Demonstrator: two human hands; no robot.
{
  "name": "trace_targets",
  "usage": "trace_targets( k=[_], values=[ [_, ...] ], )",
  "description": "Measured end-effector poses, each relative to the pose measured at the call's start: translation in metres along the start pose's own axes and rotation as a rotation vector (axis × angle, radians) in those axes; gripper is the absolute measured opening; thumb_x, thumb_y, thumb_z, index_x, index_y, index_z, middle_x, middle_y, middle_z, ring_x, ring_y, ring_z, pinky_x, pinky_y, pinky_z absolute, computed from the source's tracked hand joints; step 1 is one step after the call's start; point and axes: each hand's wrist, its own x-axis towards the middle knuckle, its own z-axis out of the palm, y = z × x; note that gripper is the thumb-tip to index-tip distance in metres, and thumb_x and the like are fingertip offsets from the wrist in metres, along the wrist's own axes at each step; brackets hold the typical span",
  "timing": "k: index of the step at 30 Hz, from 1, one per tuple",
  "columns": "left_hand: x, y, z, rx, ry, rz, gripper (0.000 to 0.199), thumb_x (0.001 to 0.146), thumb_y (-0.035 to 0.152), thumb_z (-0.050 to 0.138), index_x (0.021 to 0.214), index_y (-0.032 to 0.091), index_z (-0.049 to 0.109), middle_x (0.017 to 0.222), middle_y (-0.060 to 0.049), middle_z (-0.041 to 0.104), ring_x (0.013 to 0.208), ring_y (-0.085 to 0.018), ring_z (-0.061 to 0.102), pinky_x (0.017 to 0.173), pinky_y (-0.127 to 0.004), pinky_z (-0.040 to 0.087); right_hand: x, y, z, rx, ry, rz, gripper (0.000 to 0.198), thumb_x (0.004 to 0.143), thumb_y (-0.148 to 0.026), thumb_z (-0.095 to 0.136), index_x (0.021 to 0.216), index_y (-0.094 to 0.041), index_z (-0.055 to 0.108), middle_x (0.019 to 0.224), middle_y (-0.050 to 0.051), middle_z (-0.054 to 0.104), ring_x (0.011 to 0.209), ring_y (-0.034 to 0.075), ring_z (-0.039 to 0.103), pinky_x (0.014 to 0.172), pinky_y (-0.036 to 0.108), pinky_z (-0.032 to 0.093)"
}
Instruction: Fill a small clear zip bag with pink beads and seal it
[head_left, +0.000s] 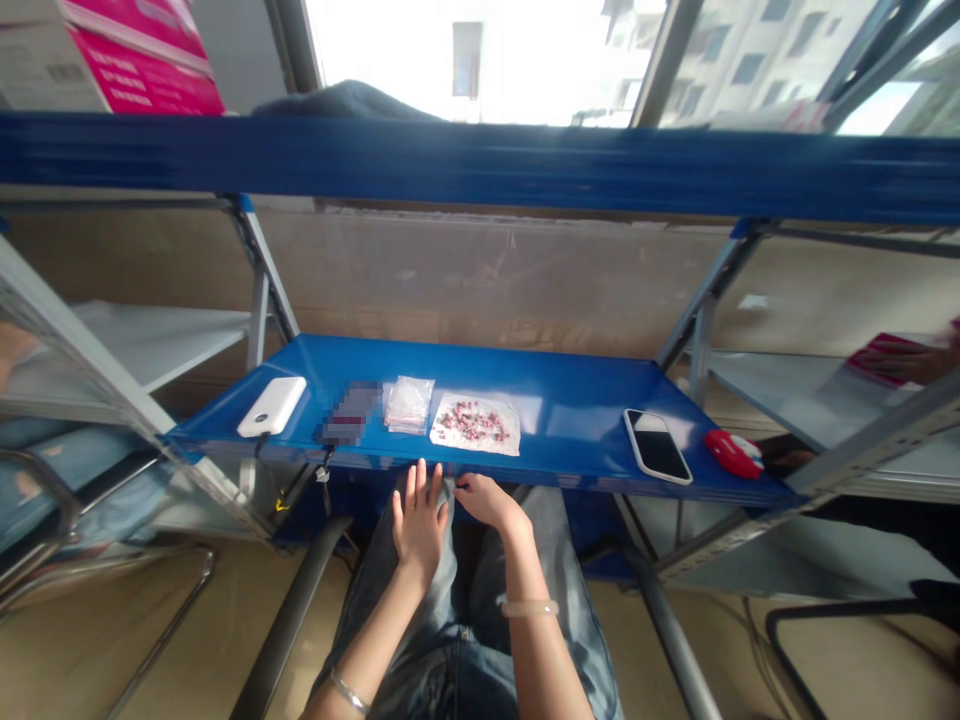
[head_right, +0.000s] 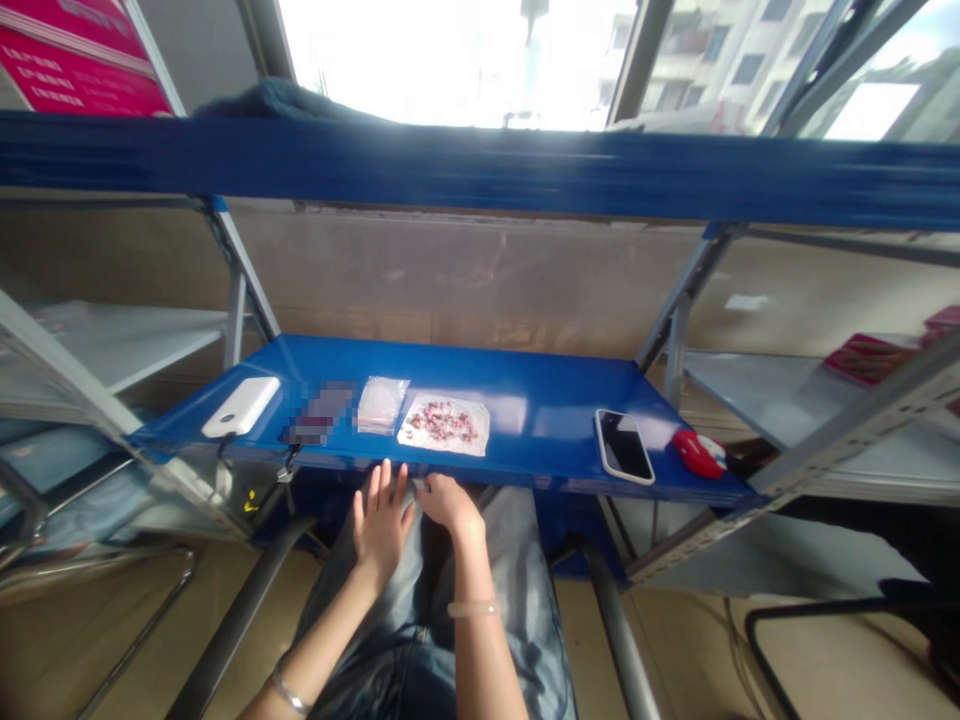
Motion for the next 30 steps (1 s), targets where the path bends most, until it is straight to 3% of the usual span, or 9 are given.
trace_targets(
  k=[8, 16, 18, 21, 23, 25, 30],
  values=[
    [0.001, 0.0, -0.003, 0.009, -0.023, -0.027, 0.053, 0.091, 0.023, 0.035, 0.143, 0.025, 0.028, 0.152, -0.008, 0.021, 0.14, -0.024, 0.021, 0.109, -0.05, 0.021, -0.002, -0.006, -0.005, 0.044, 0.083, -0.048, 0.025, 0.083, -0.019, 0.045, 0.075, -0.013, 0.068, 0.075, 0.008, 0.068, 0.068, 0.015, 0.057, 0.06, 0.022, 0.036],
    [-0.001, -0.014, -0.011, -0.01, -0.032, 0.085, 0.055, 0.09, 0.031, 0.04, 0.143, 0.026, 0.029, 0.153, -0.009, 0.019, 0.139, -0.028, 0.023, 0.107, -0.052, 0.024, -0.005, -0.013, -0.011, 0.084, 0.152, -0.086, 0.025, 0.083, -0.019, 0.044, 0.07, -0.013, 0.065, 0.067, 0.004, 0.064, 0.061, 0.012, 0.052, 0.056, 0.021, 0.031],
    [0.0, -0.022, -0.02, -0.084, -0.001, 0.147, 0.05, 0.091, 0.035, 0.041, 0.14, 0.025, 0.038, 0.151, -0.01, 0.026, 0.136, -0.028, 0.03, 0.105, -0.048, 0.03, -0.006, -0.015, -0.012, 0.092, 0.166, -0.094, 0.026, 0.084, -0.019, 0.044, 0.07, -0.013, 0.065, 0.065, 0.004, 0.064, 0.059, 0.012, 0.051, 0.055, 0.021, 0.031],
    [0.015, -0.034, -0.038, -0.275, 0.112, 0.189, 0.035, 0.092, 0.032, 0.04, 0.118, 0.021, 0.061, 0.133, -0.011, 0.054, 0.119, -0.023, 0.051, 0.097, -0.038, 0.039, -0.006, -0.017, -0.012, 0.109, 0.187, -0.108, 0.026, 0.084, -0.019, 0.043, 0.071, -0.013, 0.065, 0.067, 0.004, 0.064, 0.061, 0.012, 0.053, 0.056, 0.021, 0.032],
    [0.036, -0.04, -0.047, -0.401, 0.244, 0.087, 0.029, 0.092, 0.029, 0.042, 0.101, 0.019, 0.067, 0.109, -0.009, 0.068, 0.103, -0.02, 0.06, 0.092, -0.034, 0.043, -0.005, -0.019, -0.011, 0.122, 0.203, -0.119, 0.027, 0.084, -0.019, 0.042, 0.072, -0.013, 0.065, 0.069, 0.004, 0.065, 0.063, 0.012, 0.054, 0.058, 0.02, 0.034],
    [0.063, -0.042, -0.051, -0.46, 0.363, -0.052, 0.028, 0.09, 0.03, 0.045, 0.099, 0.016, 0.067, 0.103, -0.01, 0.069, 0.097, -0.022, 0.061, 0.089, -0.035, 0.045, -0.005, -0.02, -0.011, 0.135, 0.222, -0.131, 0.027, 0.085, -0.02, 0.042, 0.073, -0.013, 0.066, 0.068, 0.003, 0.065, 0.063, 0.013, 0.055, 0.057, 0.02, 0.034],
    [0.124, -0.039, -0.033, -0.5, 0.408, -0.328, 0.031, 0.082, 0.029, 0.054, 0.105, 0.01, 0.061, 0.105, -0.017, 0.065, 0.103, -0.028, 0.057, 0.093, -0.044, 0.043, -0.007, -0.023, -0.013, 0.185, 0.261, -0.162, 0.028, 0.086, -0.024, 0.043, 0.08, -0.013, 0.068, 0.071, 0.004, 0.067, 0.067, 0.015, 0.06, 0.06, 0.02, 0.039]
  ],
)
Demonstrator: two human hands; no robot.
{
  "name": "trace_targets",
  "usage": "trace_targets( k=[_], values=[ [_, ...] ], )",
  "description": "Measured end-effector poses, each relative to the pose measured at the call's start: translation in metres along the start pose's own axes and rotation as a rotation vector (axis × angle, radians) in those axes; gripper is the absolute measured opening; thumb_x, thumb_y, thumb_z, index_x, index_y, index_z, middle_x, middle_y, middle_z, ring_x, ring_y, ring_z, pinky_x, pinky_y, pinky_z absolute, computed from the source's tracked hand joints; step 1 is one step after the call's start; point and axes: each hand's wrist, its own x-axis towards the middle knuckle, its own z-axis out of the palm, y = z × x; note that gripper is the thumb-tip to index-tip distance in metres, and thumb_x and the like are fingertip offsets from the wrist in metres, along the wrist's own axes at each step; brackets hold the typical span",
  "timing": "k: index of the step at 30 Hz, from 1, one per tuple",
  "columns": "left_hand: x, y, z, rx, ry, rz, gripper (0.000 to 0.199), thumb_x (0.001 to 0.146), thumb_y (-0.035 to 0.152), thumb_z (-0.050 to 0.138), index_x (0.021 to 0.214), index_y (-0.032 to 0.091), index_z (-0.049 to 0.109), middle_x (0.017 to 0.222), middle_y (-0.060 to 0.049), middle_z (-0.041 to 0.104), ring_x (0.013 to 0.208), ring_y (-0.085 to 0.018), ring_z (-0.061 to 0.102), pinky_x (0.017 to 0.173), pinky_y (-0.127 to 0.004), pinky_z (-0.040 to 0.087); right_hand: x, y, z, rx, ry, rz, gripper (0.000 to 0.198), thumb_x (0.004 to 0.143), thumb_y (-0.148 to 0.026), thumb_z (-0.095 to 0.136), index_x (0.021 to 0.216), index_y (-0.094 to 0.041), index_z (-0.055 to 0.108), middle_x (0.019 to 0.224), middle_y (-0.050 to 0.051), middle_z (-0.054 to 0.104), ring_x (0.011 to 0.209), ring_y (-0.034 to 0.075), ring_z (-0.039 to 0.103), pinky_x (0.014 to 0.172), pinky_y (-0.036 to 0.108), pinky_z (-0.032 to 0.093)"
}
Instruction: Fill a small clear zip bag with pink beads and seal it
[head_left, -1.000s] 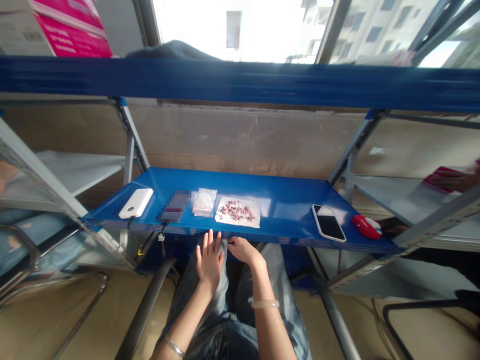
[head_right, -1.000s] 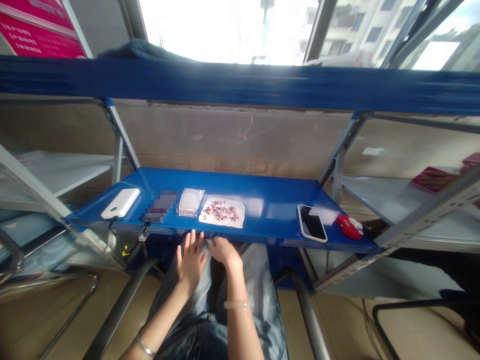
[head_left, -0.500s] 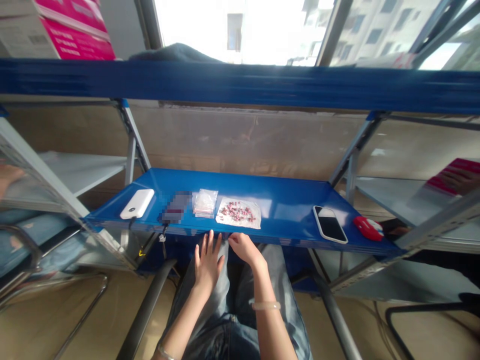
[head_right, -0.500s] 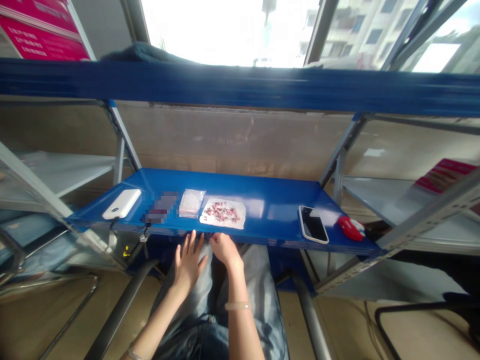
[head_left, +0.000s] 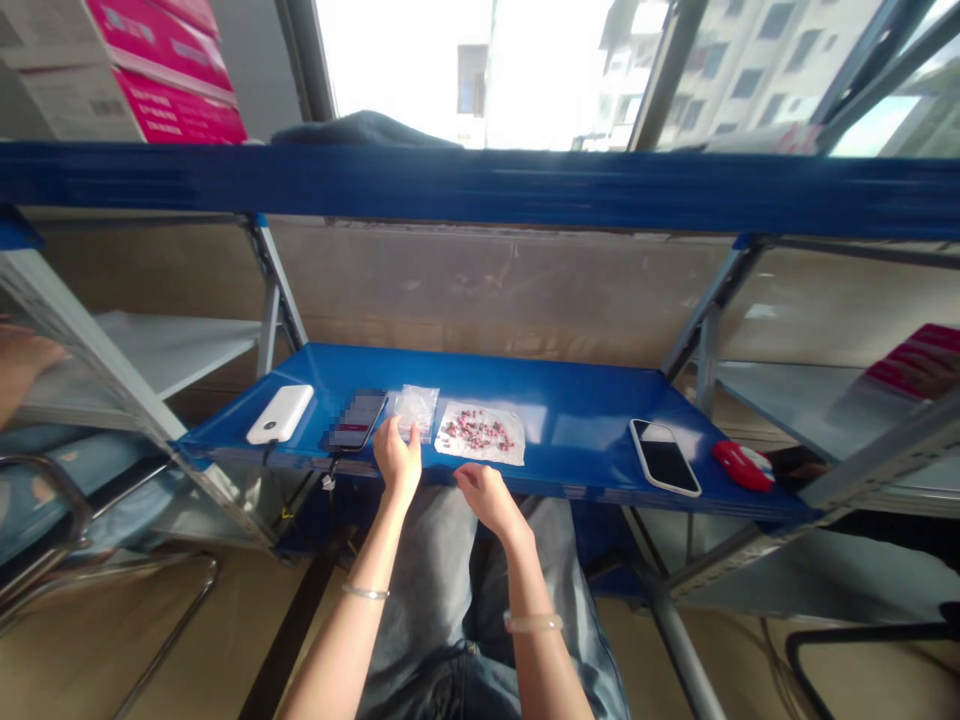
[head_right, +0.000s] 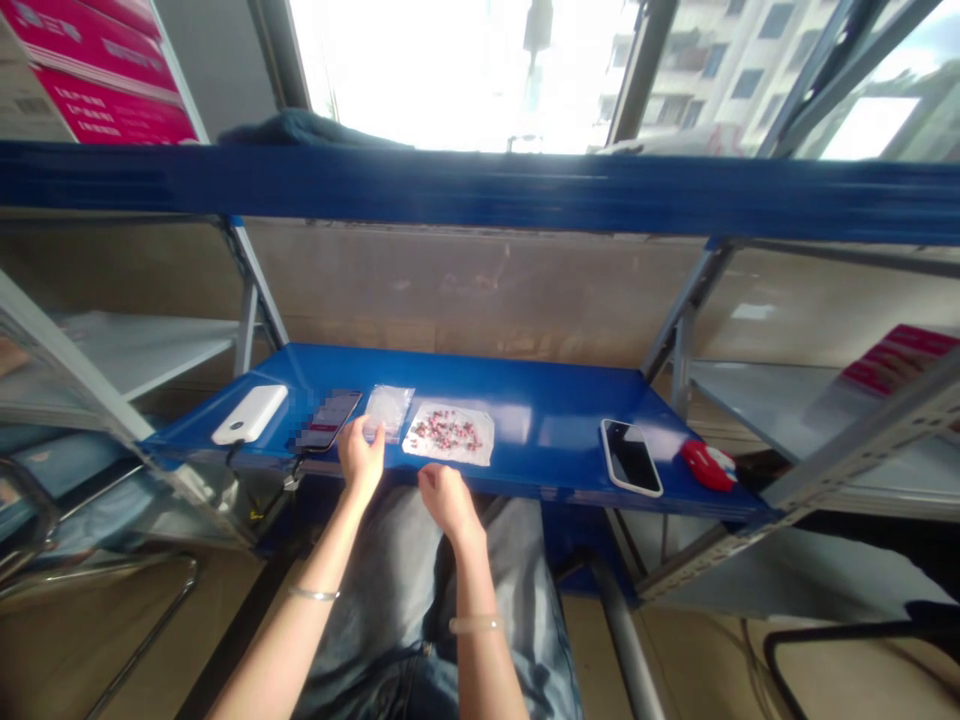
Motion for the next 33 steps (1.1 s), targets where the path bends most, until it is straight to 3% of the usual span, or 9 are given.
trace_targets(
  k=[4, 8, 12, 15, 19, 22, 27, 30, 33],
  values=[
    [0.007, -0.005, 0.021, -0.023, 0.033, -0.053, 0.036, 0.077, 0.024, 0.057, 0.11, 0.01, 0.057, 0.105, -0.018, 0.063, 0.105, -0.03, 0.056, 0.092, -0.05, 0.042, 0.0, -0.002, -0.002, 0.066, 0.014, 0.002, 0.026, 0.087, -0.024, 0.044, 0.089, -0.014, 0.068, 0.081, 0.007, 0.071, 0.077, 0.017, 0.065, 0.069, 0.022, 0.044],
    [0.002, -0.009, 0.021, -0.078, 0.074, -0.063, 0.04, 0.074, 0.018, 0.058, 0.114, 0.014, 0.055, 0.107, -0.014, 0.063, 0.109, -0.028, 0.055, 0.096, -0.048, 0.04, 0.001, -0.003, -0.003, 0.102, 0.064, 0.012, 0.025, 0.087, -0.024, 0.045, 0.089, -0.014, 0.068, 0.085, 0.009, 0.071, 0.08, 0.019, 0.066, 0.071, 0.023, 0.045],
    [0.002, -0.011, 0.018, -0.313, 0.159, -0.11, 0.046, 0.07, 0.014, 0.062, 0.116, 0.017, 0.056, 0.095, -0.009, 0.067, 0.102, -0.025, 0.058, 0.097, -0.044, 0.039, 0.002, -0.004, -0.003, 0.148, 0.096, -0.019, 0.024, 0.086, -0.023, 0.046, 0.087, -0.015, 0.068, 0.08, 0.008, 0.071, 0.076, 0.019, 0.065, 0.07, 0.025, 0.046],
    [0.007, -0.01, 0.015, -0.456, 0.203, -0.175, 0.033, 0.071, 0.019, 0.063, 0.104, 0.017, 0.062, 0.082, -0.005, 0.067, 0.089, -0.022, 0.062, 0.091, -0.041, 0.044, 0.002, -0.004, -0.002, 0.206, 0.122, -0.019, 0.023, 0.085, -0.026, 0.048, 0.087, -0.015, 0.068, 0.078, 0.007, 0.07, 0.074, 0.019, 0.065, 0.069, 0.027, 0.047],
    [0.007, 0.002, 0.003, -0.6, 0.22, -0.253, 0.024, 0.077, 0.031, 0.061, 0.092, 0.013, 0.064, 0.086, -0.009, 0.068, 0.079, -0.019, 0.065, 0.078, -0.035, 0.052, 0.004, -0.006, 0.001, 0.385, 0.13, -0.029, 0.028, 0.084, -0.036, 0.052, 0.091, -0.014, 0.068, 0.078, 0.008, 0.07, 0.073, 0.02, 0.064, 0.068, 0.029, 0.048],
    [-0.007, 0.02, -0.013, -0.74, 0.134, -0.304, 0.032, 0.075, 0.037, 0.064, 0.094, 0.012, 0.064, 0.085, -0.008, 0.068, 0.078, -0.019, 0.067, 0.073, -0.033, 0.054, 0.006, -0.014, 0.002, 0.639, 0.099, -0.012, 0.038, 0.082, -0.047, 0.054, 0.097, -0.014, 0.067, 0.083, 0.008, 0.07, 0.073, 0.019, 0.064, 0.068, 0.029, 0.048],
    [-0.034, 0.043, -0.032, -1.008, -0.236, -0.404, 0.048, 0.066, 0.032, 0.074, 0.108, 0.013, 0.059, 0.082, -0.006, 0.067, 0.077, -0.018, 0.066, 0.075, -0.032, 0.053, 0.006, -0.024, -0.003, 0.894, 0.117, -0.005, 0.038, 0.074, -0.051, 0.063, 0.086, -0.015, 0.067, 0.083, 0.006, 0.069, 0.066, 0.015, 0.061, 0.065, 0.027, 0.046],
    [-0.035, 0.049, -0.039, -0.898, -0.243, -0.36, 0.055, 0.065, 0.03, 0.074, 0.114, 0.016, 0.055, 0.094, -0.009, 0.066, 0.083, -0.021, 0.065, 0.074, -0.034, 0.052, 0.005, -0.021, -0.009, 0.879, 0.166, 0.013, 0.039, 0.069, -0.052, 0.067, 0.076, -0.015, 0.065, 0.072, 0.005, 0.067, 0.063, 0.015, 0.059, 0.064, 0.027, 0.045],
    [-0.029, 0.055, -0.054, -0.641, -0.179, -0.119, 0.035, 0.066, 0.029, 0.073, 0.098, 0.02, 0.063, 0.112, -0.01, 0.06, 0.106, -0.026, 0.057, 0.082, -0.036, 0.048, 0.003, -0.018, -0.018, 0.819, 0.187, 0.023, 0.04, 0.07, -0.054, 0.065, 0.073, -0.015, 0.063, 0.066, 0.004, 0.064, 0.062, 0.015, 0.058, 0.064, 0.027, 0.045]
  ],
)
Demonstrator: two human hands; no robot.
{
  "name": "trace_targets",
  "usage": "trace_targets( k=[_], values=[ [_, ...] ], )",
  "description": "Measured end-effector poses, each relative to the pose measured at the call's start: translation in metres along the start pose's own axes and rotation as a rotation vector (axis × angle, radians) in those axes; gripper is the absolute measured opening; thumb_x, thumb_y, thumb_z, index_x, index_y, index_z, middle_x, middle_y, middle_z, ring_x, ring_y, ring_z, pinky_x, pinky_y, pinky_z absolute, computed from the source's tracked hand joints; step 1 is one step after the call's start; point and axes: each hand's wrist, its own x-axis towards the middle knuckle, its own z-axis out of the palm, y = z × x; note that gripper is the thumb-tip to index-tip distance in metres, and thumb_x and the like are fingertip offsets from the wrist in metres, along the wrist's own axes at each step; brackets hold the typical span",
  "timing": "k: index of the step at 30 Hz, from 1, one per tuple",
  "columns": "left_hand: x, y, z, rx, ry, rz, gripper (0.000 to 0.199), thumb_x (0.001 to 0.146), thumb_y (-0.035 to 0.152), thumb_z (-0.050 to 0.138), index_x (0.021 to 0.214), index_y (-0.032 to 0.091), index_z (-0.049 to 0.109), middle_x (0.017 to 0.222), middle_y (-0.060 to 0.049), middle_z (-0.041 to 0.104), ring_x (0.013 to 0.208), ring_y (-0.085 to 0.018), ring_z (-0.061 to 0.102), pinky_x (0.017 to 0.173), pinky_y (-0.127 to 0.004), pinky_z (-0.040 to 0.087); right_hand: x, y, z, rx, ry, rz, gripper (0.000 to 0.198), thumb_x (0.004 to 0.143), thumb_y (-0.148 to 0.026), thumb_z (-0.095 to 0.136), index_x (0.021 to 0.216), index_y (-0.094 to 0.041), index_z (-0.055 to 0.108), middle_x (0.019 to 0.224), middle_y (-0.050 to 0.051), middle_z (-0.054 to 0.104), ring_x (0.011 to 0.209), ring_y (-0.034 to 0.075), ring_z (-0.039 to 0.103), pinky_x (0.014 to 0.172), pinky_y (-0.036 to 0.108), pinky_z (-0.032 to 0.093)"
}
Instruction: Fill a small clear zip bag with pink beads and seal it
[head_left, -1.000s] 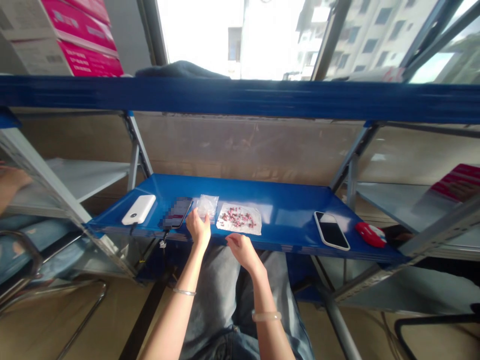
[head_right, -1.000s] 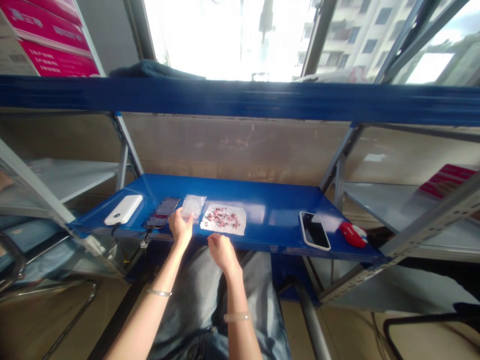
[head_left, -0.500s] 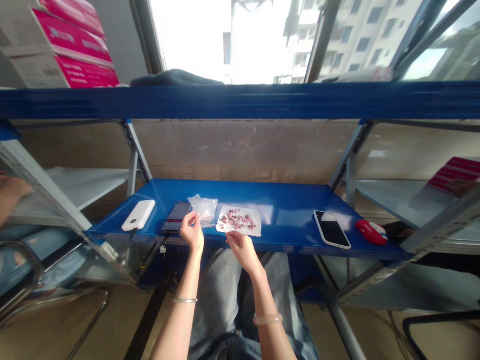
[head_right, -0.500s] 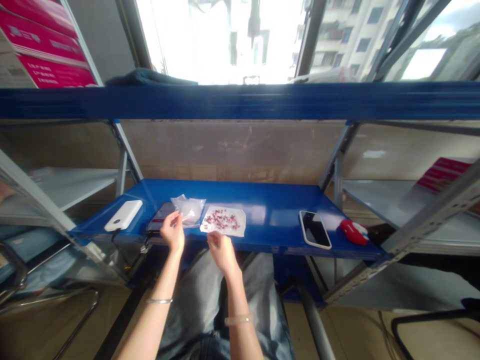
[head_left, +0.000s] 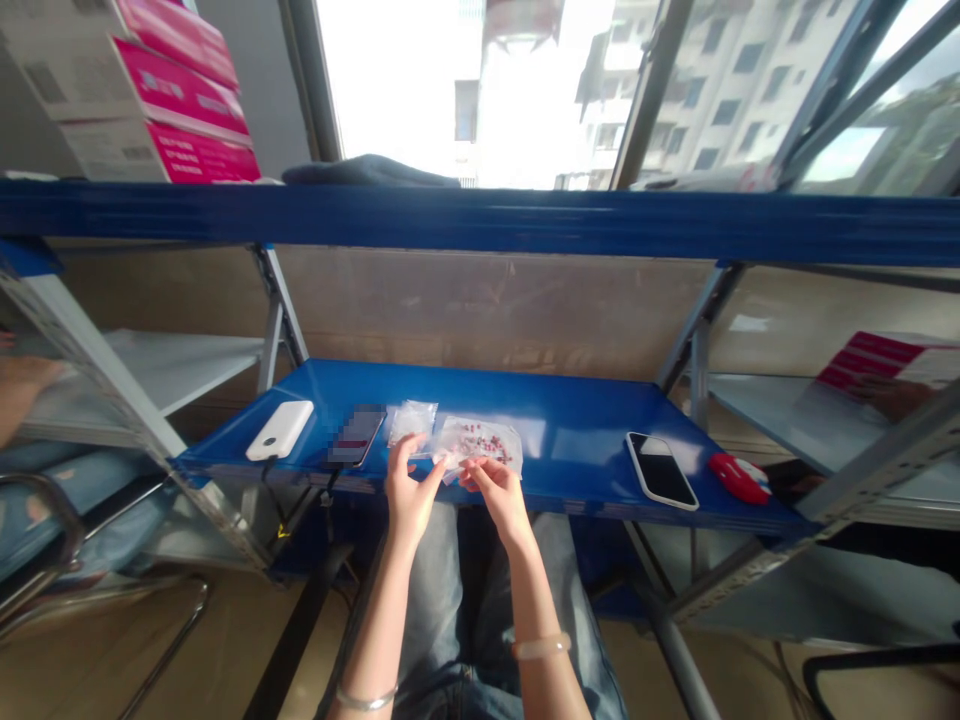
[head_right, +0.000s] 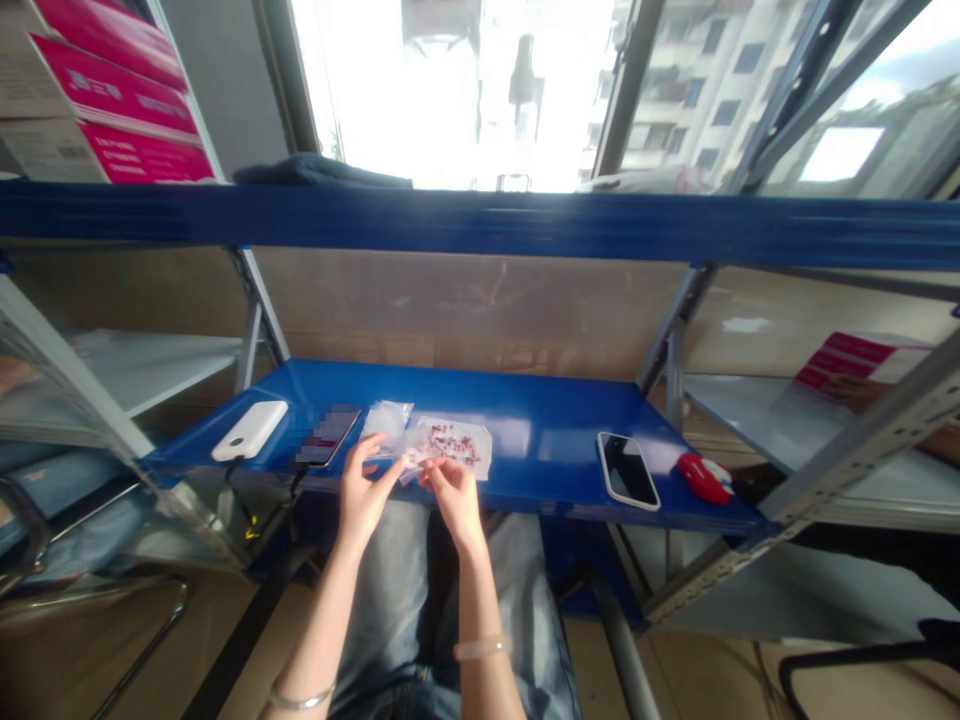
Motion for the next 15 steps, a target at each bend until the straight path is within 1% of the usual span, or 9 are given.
trace_targets(
  k=[1, 2, 3, 5, 7, 8, 11, 13, 15],
  values=[
    [0.0, 0.007, -0.003, 0.067, -0.044, 0.074, 0.023, 0.069, 0.031, 0.071, 0.088, 0.02, 0.064, 0.11, -0.009, 0.061, 0.109, -0.026, 0.055, 0.085, -0.036, 0.046, 0.0, -0.003, -0.003, -0.017, -0.001, 0.002, 0.04, 0.07, -0.054, 0.065, 0.071, -0.015, 0.063, 0.065, 0.004, 0.063, 0.062, 0.015, 0.057, 0.064, 0.027, 0.044],
    [0.0, 0.013, -0.007, 0.101, -0.12, 0.118, 0.016, 0.073, 0.033, 0.067, 0.08, 0.019, 0.064, 0.103, -0.007, 0.063, 0.106, -0.025, 0.056, 0.085, -0.035, 0.045, -0.001, -0.006, -0.005, -0.031, -0.007, 0.005, 0.039, 0.071, -0.054, 0.065, 0.07, -0.015, 0.062, 0.064, 0.003, 0.062, 0.062, 0.015, 0.057, 0.064, 0.027, 0.044],
    [-0.001, 0.02, -0.01, 0.111, -0.223, 0.132, 0.017, 0.077, 0.035, 0.064, 0.075, 0.018, 0.063, 0.093, -0.006, 0.064, 0.097, -0.022, 0.059, 0.083, -0.034, 0.045, -0.002, -0.009, -0.007, -0.04, -0.021, 0.007, 0.039, 0.071, -0.054, 0.064, 0.068, -0.015, 0.061, 0.064, 0.003, 0.062, 0.061, 0.014, 0.056, 0.064, 0.027, 0.044],
    [-0.004, 0.032, -0.014, 0.115, -0.438, 0.101, 0.024, 0.081, 0.04, 0.058, 0.071, 0.017, 0.06, 0.077, -0.002, 0.063, 0.079, -0.017, 0.059, 0.075, -0.029, 0.044, -0.004, -0.014, -0.009, -0.051, -0.067, 0.004, 0.038, 0.072, -0.053, 0.064, 0.066, -0.016, 0.059, 0.063, 0.002, 0.059, 0.06, 0.013, 0.053, 0.062, 0.026, 0.043],
    [-0.008, 0.039, -0.015, 0.128, -0.579, 0.048, 0.03, 0.082, 0.043, 0.056, 0.068, 0.017, 0.057, 0.068, 0.001, 0.059, 0.069, -0.014, 0.056, 0.067, -0.027, 0.042, -0.006, -0.017, -0.009, -0.06, -0.134, -0.002, 0.036, 0.074, -0.052, 0.063, 0.067, -0.017, 0.058, 0.061, 0.0, 0.056, 0.058, 0.012, 0.051, 0.059, 0.025, 0.042],
    [-0.009, 0.04, -0.015, 0.131, -0.616, 0.026, 0.032, 0.083, 0.045, 0.055, 0.066, 0.017, 0.055, 0.065, 0.002, 0.058, 0.067, -0.014, 0.054, 0.065, -0.026, 0.04, -0.007, -0.018, -0.009, -0.068, -0.163, -0.001, 0.035, 0.075, -0.051, 0.062, 0.067, -0.017, 0.057, 0.061, 0.0, 0.055, 0.057, 0.012, 0.05, 0.057, 0.025, 0.041],
    [-0.011, 0.042, -0.016, 0.099, -0.674, -0.018, 0.035, 0.084, 0.045, 0.053, 0.064, 0.017, 0.052, 0.063, 0.002, 0.056, 0.065, -0.014, 0.052, 0.064, -0.025, 0.038, -0.009, -0.019, -0.008, -0.109, -0.22, 0.005, 0.032, 0.078, -0.048, 0.059, 0.07, -0.017, 0.057, 0.063, 0.0, 0.056, 0.056, 0.011, 0.05, 0.054, 0.024, 0.04],
    [-0.01, 0.041, -0.017, 0.051, -0.727, -0.045, 0.034, 0.085, 0.045, 0.052, 0.065, 0.017, 0.054, 0.064, 0.001, 0.058, 0.066, -0.014, 0.052, 0.064, -0.025, 0.038, -0.011, -0.018, -0.008, -0.147, -0.245, 0.023, 0.029, 0.081, -0.044, 0.056, 0.072, -0.016, 0.057, 0.062, 0.0, 0.056, 0.054, 0.011, 0.051, 0.051, 0.023, 0.04],
    [-0.008, 0.04, -0.019, 0.005, -0.784, -0.08, 0.036, 0.086, 0.045, 0.051, 0.066, 0.016, 0.057, 0.064, 0.0, 0.059, 0.065, -0.013, 0.052, 0.062, -0.025, 0.038, -0.013, -0.019, -0.006, -0.188, -0.26, 0.046, 0.03, 0.083, -0.044, 0.053, 0.07, -0.017, 0.055, 0.056, -0.001, 0.053, 0.048, 0.01, 0.047, 0.044, 0.021, 0.036]
  ],
)
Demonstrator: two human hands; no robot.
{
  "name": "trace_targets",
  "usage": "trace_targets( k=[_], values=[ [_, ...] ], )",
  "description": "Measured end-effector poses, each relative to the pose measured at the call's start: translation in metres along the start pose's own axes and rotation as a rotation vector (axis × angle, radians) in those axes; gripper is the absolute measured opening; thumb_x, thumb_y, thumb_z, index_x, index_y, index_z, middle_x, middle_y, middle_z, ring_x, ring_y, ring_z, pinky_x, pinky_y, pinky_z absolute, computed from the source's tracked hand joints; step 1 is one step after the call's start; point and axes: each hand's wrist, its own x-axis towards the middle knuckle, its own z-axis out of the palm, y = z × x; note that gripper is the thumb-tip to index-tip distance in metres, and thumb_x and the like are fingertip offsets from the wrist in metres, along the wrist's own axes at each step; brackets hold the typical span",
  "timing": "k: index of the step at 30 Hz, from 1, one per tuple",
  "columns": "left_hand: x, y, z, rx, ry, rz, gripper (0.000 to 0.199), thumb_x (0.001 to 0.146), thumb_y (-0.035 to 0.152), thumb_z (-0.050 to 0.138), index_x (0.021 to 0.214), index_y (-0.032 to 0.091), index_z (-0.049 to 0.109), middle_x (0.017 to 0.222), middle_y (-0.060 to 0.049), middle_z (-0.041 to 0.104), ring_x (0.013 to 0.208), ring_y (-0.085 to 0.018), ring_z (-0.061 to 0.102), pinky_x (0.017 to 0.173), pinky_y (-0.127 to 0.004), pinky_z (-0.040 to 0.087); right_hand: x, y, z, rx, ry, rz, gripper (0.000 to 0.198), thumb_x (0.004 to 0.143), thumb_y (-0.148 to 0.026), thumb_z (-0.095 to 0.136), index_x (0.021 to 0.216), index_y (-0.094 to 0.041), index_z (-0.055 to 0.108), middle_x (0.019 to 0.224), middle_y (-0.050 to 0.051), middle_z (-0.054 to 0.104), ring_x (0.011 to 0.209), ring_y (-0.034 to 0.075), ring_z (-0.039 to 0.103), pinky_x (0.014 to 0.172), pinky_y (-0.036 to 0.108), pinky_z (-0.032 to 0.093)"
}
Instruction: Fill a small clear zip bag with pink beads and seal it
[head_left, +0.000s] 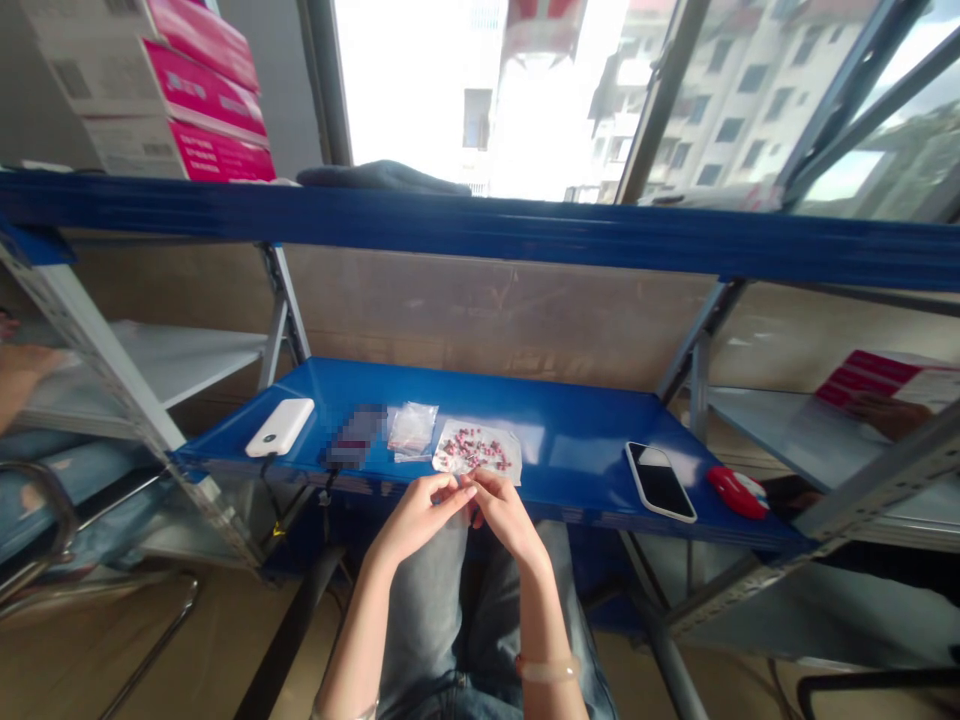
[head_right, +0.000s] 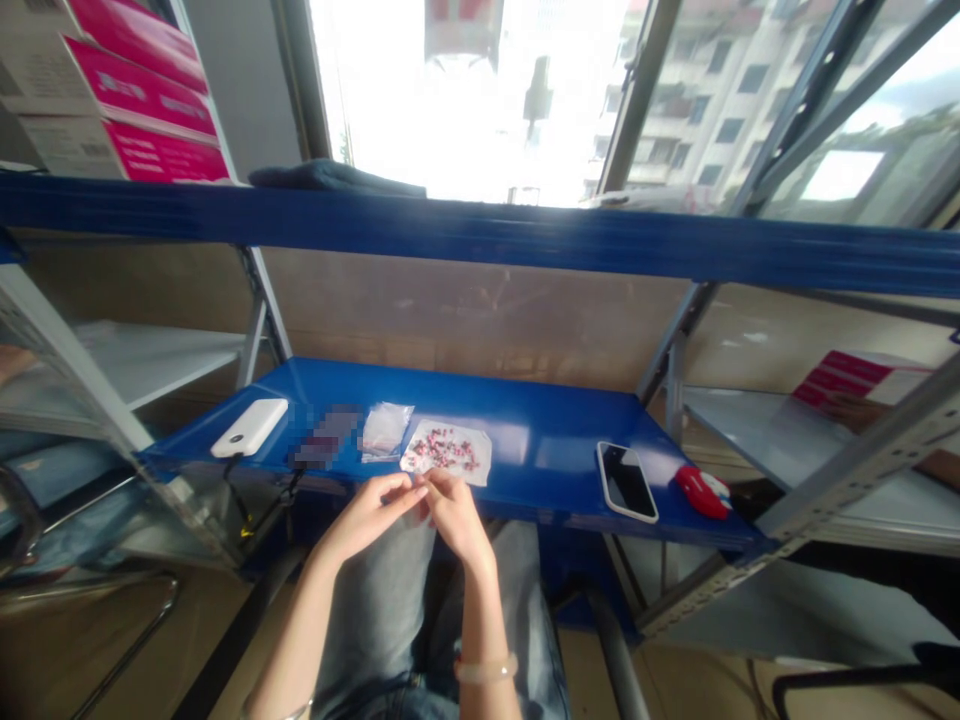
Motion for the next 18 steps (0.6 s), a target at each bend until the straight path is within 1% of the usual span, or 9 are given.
trace_targets(
  k=[2, 4, 7, 9, 13, 18],
  values=[
    [0.001, -0.002, -0.001, -0.054, -0.041, -0.018, 0.037, 0.087, 0.045, 0.051, 0.066, 0.015, 0.059, 0.064, 0.0, 0.06, 0.063, -0.013, 0.052, 0.06, -0.025, 0.038, -0.002, -0.002, 0.003, -0.019, -0.002, 0.009, 0.036, 0.085, -0.046, 0.05, 0.064, -0.017, 0.052, 0.048, -0.003, 0.048, 0.042, 0.008, 0.041, 0.039, 0.019, 0.031],
    [0.001, -0.005, -0.001, -0.112, -0.053, -0.044, 0.036, 0.086, 0.045, 0.052, 0.07, 0.014, 0.061, 0.066, -0.002, 0.062, 0.062, -0.013, 0.053, 0.059, -0.024, 0.038, -0.003, -0.004, 0.006, 0.0, -0.02, -0.001, 0.041, 0.085, -0.049, 0.049, 0.06, -0.018, 0.048, 0.045, -0.004, 0.046, 0.038, 0.007, 0.037, 0.036, 0.019, 0.027],
    [0.001, -0.007, 0.0, -0.195, -0.082, -0.075, 0.035, 0.085, 0.046, 0.054, 0.077, 0.014, 0.062, 0.07, -0.003, 0.065, 0.064, -0.014, 0.057, 0.06, -0.024, 0.04, -0.004, -0.007, 0.009, 0.05, -0.056, -0.007, 0.044, 0.084, -0.052, 0.05, 0.058, -0.018, 0.046, 0.043, -0.005, 0.043, 0.035, 0.005, 0.032, 0.034, 0.019, 0.023],
    [0.001, -0.007, -0.001, -0.209, -0.1, -0.064, 0.035, 0.085, 0.046, 0.053, 0.075, 0.014, 0.061, 0.068, -0.003, 0.065, 0.063, -0.014, 0.057, 0.06, -0.024, 0.041, -0.004, -0.008, 0.009, 0.053, -0.062, 0.003, 0.045, 0.084, -0.054, 0.049, 0.058, -0.018, 0.047, 0.044, -0.005, 0.044, 0.035, 0.005, 0.031, 0.033, 0.019, 0.022],
    [0.0, -0.01, -0.006, -0.176, -0.105, -0.054, 0.032, 0.084, 0.042, 0.054, 0.066, 0.016, 0.052, 0.063, 0.001, 0.057, 0.061, -0.012, 0.053, 0.062, -0.025, 0.04, -0.004, -0.008, 0.007, -0.011, -0.072, 0.03, 0.045, 0.085, -0.054, 0.047, 0.061, -0.016, 0.054, 0.049, -0.003, 0.049, 0.038, 0.006, 0.036, 0.035, 0.019, 0.024],
    [0.001, -0.018, -0.008, -0.04, -0.047, -0.064, 0.028, 0.085, 0.035, 0.048, 0.063, 0.018, 0.044, 0.059, 0.004, 0.046, 0.058, -0.011, 0.046, 0.058, -0.023, 0.035, -0.002, -0.005, 0.006, -0.091, -0.031, 0.022, 0.044, 0.085, -0.051, 0.048, 0.061, -0.016, 0.058, 0.048, -0.002, 0.05, 0.04, 0.007, 0.039, 0.039, 0.019, 0.029]
  ],
)
